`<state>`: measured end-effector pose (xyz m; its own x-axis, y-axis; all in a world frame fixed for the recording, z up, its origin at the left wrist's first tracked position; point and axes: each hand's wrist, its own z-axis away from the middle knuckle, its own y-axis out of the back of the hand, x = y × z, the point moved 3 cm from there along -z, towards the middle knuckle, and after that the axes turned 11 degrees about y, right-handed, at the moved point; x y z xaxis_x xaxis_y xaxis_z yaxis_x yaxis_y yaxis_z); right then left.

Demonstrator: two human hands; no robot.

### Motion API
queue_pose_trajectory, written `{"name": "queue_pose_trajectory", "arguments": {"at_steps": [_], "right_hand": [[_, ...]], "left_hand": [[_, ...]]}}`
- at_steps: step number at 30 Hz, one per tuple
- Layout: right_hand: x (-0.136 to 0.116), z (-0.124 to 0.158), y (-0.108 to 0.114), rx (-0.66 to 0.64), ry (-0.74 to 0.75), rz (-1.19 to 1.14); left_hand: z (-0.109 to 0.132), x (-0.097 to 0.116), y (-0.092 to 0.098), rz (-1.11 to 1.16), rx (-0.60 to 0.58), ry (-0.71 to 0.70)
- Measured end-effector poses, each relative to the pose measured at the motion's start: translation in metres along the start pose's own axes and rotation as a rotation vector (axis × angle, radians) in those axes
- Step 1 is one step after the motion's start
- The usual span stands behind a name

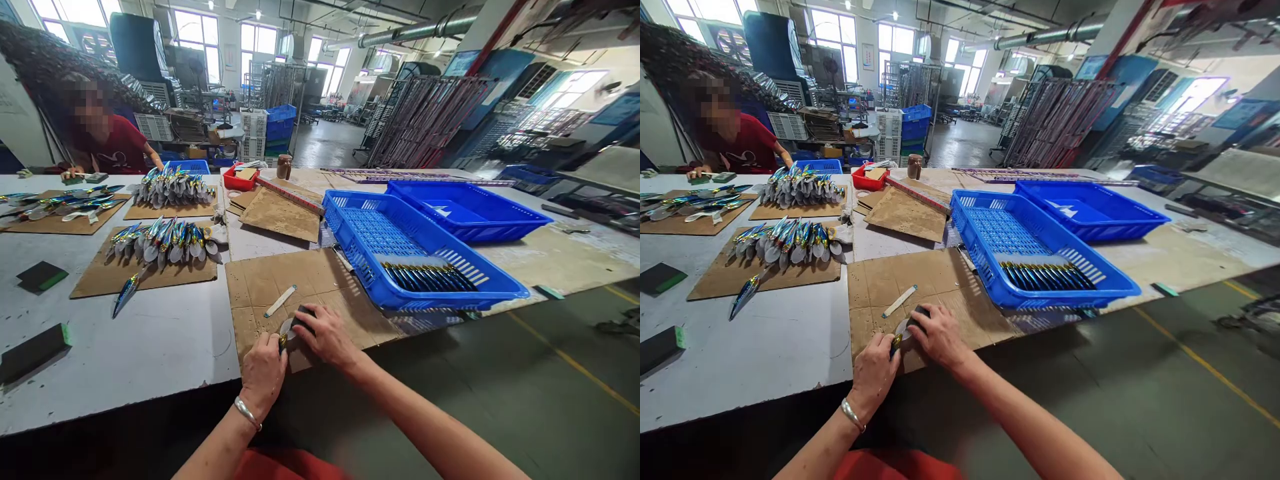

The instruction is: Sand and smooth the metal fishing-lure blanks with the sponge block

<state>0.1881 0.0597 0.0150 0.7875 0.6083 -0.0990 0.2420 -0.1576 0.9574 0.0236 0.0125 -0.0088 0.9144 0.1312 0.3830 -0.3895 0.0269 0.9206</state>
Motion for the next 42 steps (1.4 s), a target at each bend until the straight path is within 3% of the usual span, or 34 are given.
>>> {"name": "queue_pose_trajectory", "arguments": {"at_steps": [2,7,11,16,20,23,25,28,32,37,42], "right_hand": [[0.002,0.000,-0.001,0.010,-0.038,0.032],[0.003,-0.002,-0.003,0.023,0.067,-0.048],[0.003,-0.003,-0.001,0.017,-0.031,0.000],[-0.016,0.023,0.006,0.003,0.162,-0.085],[0.025,0.026,0.013,0.029,0.059,0.055],[0.061,0.007,0.020,0.031,-0.082,0.208],[0.067,-0.014,0.023,-0.005,-0.112,0.262],[0.050,-0.048,0.018,-0.157,-0.154,0.147],[0.013,-0.092,-0.010,-0.336,-0.218,-0.031],[-0.006,-0.126,-0.034,-0.305,-0.295,-0.103],[0.003,-0.120,-0.032,-0.216,-0.331,-0.222]], "left_hand": [[0.000,0.000,0.000,-0.001,-0.003,0.006],[-0.001,0.000,-0.002,0.006,-0.015,0.010],[-0.002,-0.001,-0.001,0.003,0.000,0.014],[-0.002,-0.001,0.000,-0.002,-0.037,0.010],[-0.003,0.001,0.001,-0.014,-0.038,0.013],[-0.001,0.002,0.007,-0.005,-0.054,0.016],[0.000,0.000,0.014,-0.010,-0.032,0.025],[0.002,-0.007,0.026,-0.062,0.017,0.073],[-0.001,-0.018,0.035,-0.160,0.010,0.157],[-0.006,-0.023,0.031,-0.186,-0.030,0.164],[-0.007,-0.022,0.025,-0.167,-0.002,0.155]]}}
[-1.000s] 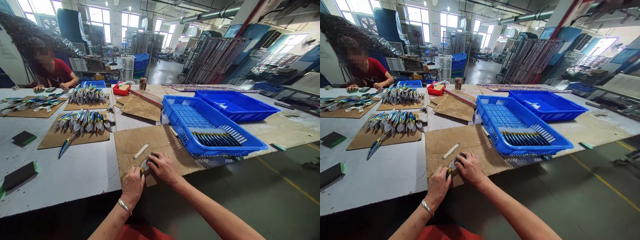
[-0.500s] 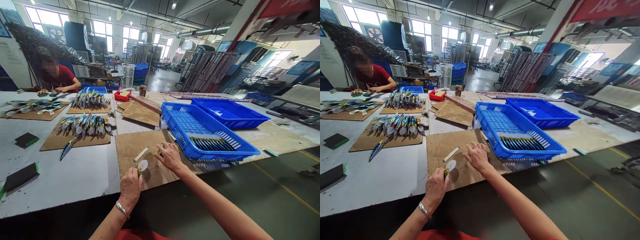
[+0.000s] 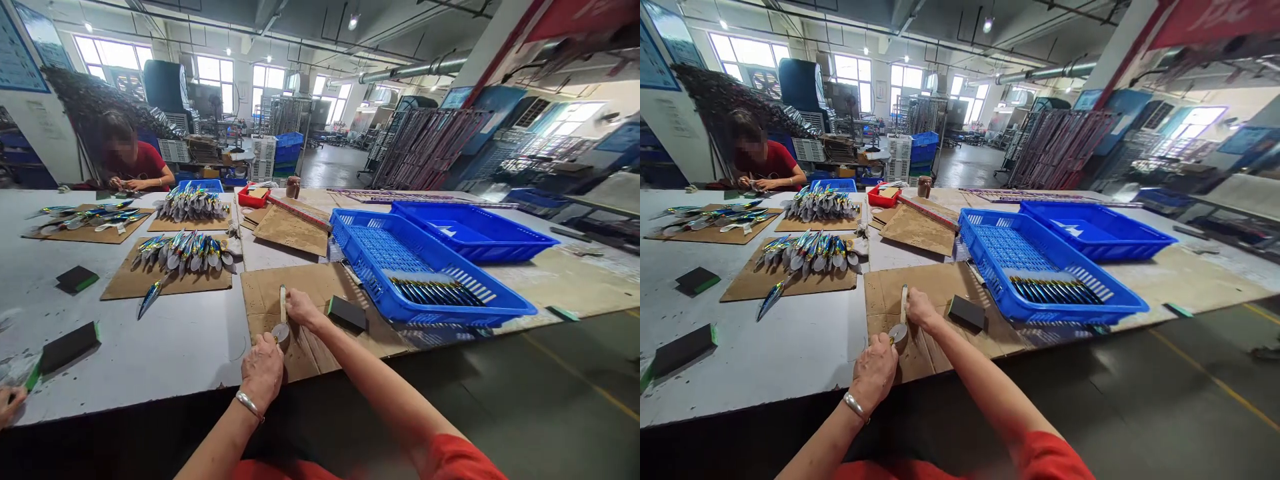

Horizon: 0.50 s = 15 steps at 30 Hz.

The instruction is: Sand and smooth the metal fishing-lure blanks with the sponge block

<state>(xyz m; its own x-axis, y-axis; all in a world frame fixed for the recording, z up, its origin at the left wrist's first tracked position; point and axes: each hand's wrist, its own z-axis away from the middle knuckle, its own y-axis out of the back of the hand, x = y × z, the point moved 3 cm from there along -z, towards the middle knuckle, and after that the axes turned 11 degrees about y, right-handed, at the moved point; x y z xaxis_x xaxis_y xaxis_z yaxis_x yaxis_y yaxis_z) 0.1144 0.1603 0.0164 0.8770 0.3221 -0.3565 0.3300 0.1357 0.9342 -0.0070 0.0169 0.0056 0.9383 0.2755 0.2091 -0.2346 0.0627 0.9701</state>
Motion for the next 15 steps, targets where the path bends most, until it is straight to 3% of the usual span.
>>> {"name": "queue_pose_trajectory", "arguments": {"at_steps": [5,11,15], "right_hand": [[0.012,0.017,-0.004,0.072,-0.010,-0.111],[-0.004,0.009,-0.023,0.076,0.020,-0.281],[-0.001,0.002,-0.011,0.154,0.011,-0.392]], "left_hand": [[0.003,0.002,-0.005,-0.008,0.026,-0.002],[0.010,0.002,-0.011,-0.072,0.085,-0.052],[0.011,0.001,-0.010,-0.069,0.077,-0.049]]}}
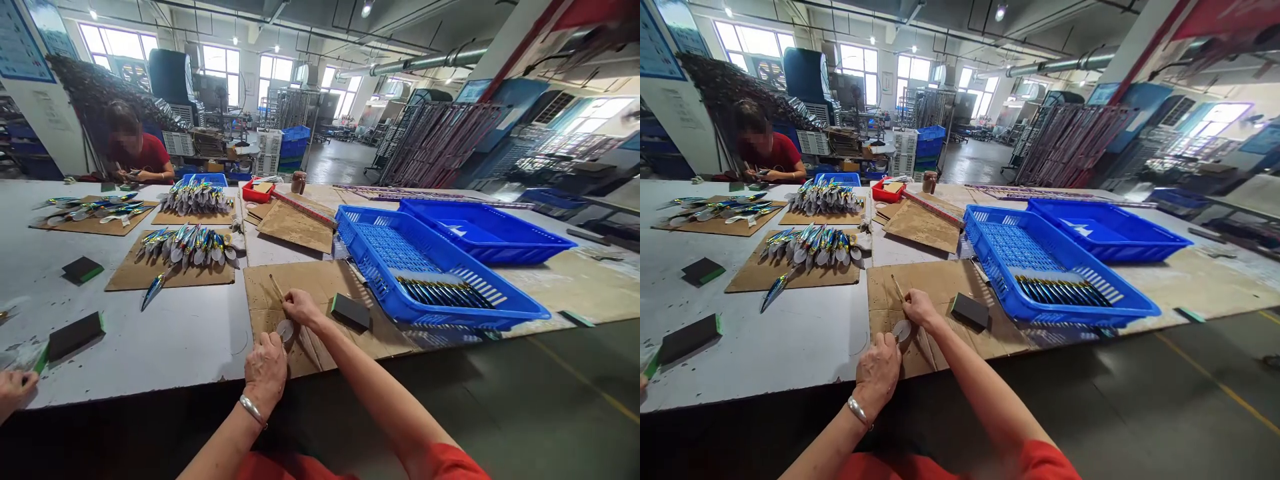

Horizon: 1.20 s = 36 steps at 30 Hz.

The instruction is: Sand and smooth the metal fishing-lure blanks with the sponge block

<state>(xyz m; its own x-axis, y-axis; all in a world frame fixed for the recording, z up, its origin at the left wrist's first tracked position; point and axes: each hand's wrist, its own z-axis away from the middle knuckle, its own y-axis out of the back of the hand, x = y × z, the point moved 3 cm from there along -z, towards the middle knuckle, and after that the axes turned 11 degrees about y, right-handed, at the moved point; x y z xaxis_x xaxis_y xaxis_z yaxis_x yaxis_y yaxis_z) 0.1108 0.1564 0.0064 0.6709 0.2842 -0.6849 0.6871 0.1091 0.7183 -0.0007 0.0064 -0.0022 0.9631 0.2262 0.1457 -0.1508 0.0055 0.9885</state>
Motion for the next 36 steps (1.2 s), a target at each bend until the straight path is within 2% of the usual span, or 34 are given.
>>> {"name": "queue_pose_trajectory", "arguments": {"at_steps": [3,6,10,14,19,23,27,36], "right_hand": [[0.004,0.015,0.018,0.071,-0.007,-0.100],[0.006,0.052,0.026,0.126,0.018,-0.314],[0.006,0.106,0.014,0.291,0.059,-0.680],[0.006,0.134,-0.007,0.377,0.158,-0.669],[0.003,0.140,-0.023,0.419,0.427,-0.486],[0.001,0.139,-0.023,0.428,0.550,-0.336],[-0.002,0.139,-0.022,0.380,0.602,-0.257],[-0.002,0.143,-0.027,0.385,0.629,-0.238]], "left_hand": [[-0.001,0.000,0.003,0.017,-0.016,0.001],[-0.002,0.001,0.006,0.033,-0.026,0.005],[-0.003,0.004,0.008,0.024,-0.033,-0.003],[-0.004,0.004,0.007,-0.006,-0.038,0.003],[-0.004,0.005,0.005,-0.060,-0.020,0.000],[-0.002,0.006,0.005,-0.092,0.001,-0.005],[-0.001,0.007,0.006,-0.127,0.021,-0.017],[0.000,0.008,0.007,-0.154,0.011,-0.016]]}}
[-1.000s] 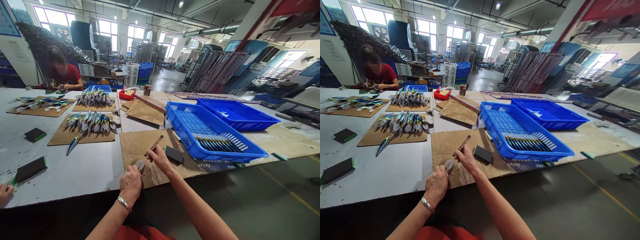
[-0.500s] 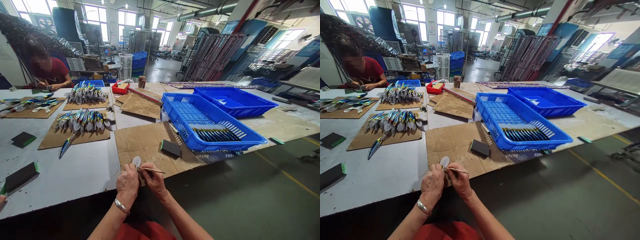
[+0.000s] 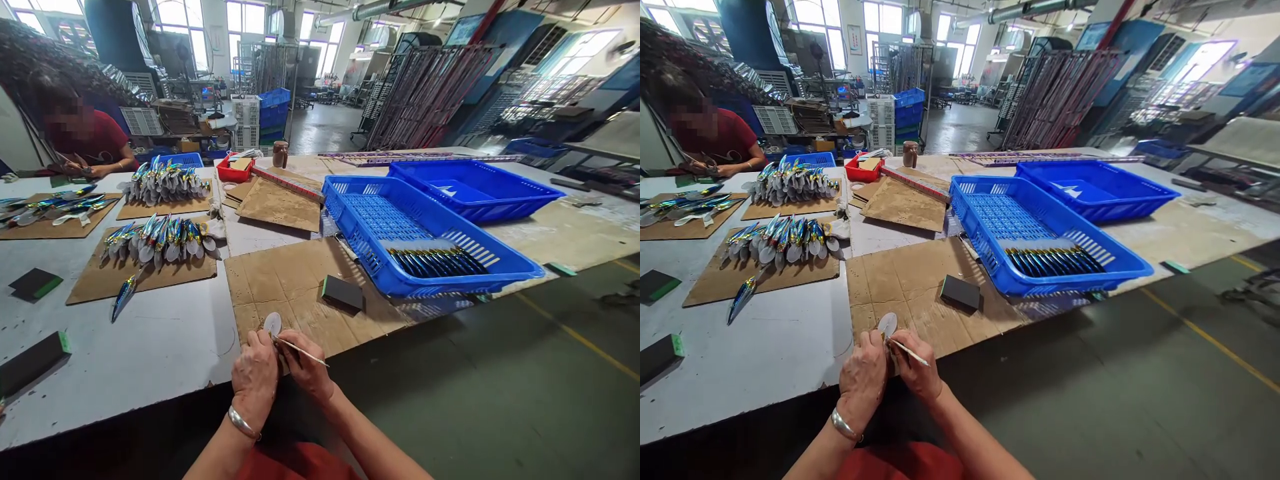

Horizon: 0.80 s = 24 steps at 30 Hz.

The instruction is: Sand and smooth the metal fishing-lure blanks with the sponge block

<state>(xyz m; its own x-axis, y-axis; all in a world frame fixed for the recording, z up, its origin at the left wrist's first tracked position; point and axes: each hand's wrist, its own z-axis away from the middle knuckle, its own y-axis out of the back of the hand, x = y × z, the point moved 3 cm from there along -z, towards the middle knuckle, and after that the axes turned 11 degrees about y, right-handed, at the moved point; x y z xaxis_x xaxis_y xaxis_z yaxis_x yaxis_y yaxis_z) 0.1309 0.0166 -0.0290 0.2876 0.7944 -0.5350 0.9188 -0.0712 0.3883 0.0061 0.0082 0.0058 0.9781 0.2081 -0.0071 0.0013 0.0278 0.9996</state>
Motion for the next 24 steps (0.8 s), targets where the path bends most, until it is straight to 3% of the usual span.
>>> {"name": "queue_pose_trajectory", "arguments": {"at_steps": [8,13,24], "right_hand": [[-0.0004,0.0004,0.0006,0.011,0.004,-0.034],[0.0007,0.0003,0.0005,0.084,-0.038,0.019],[0.0018,0.0018,0.0012,0.019,0.001,-0.057]], "left_hand": [[-0.0017,0.0014,0.0015,-0.003,-0.049,0.005],[-0.0028,0.0002,-0.0002,0.001,-0.043,0.012],[-0.0011,0.0021,0.0052,-0.039,-0.066,-0.004]]}}
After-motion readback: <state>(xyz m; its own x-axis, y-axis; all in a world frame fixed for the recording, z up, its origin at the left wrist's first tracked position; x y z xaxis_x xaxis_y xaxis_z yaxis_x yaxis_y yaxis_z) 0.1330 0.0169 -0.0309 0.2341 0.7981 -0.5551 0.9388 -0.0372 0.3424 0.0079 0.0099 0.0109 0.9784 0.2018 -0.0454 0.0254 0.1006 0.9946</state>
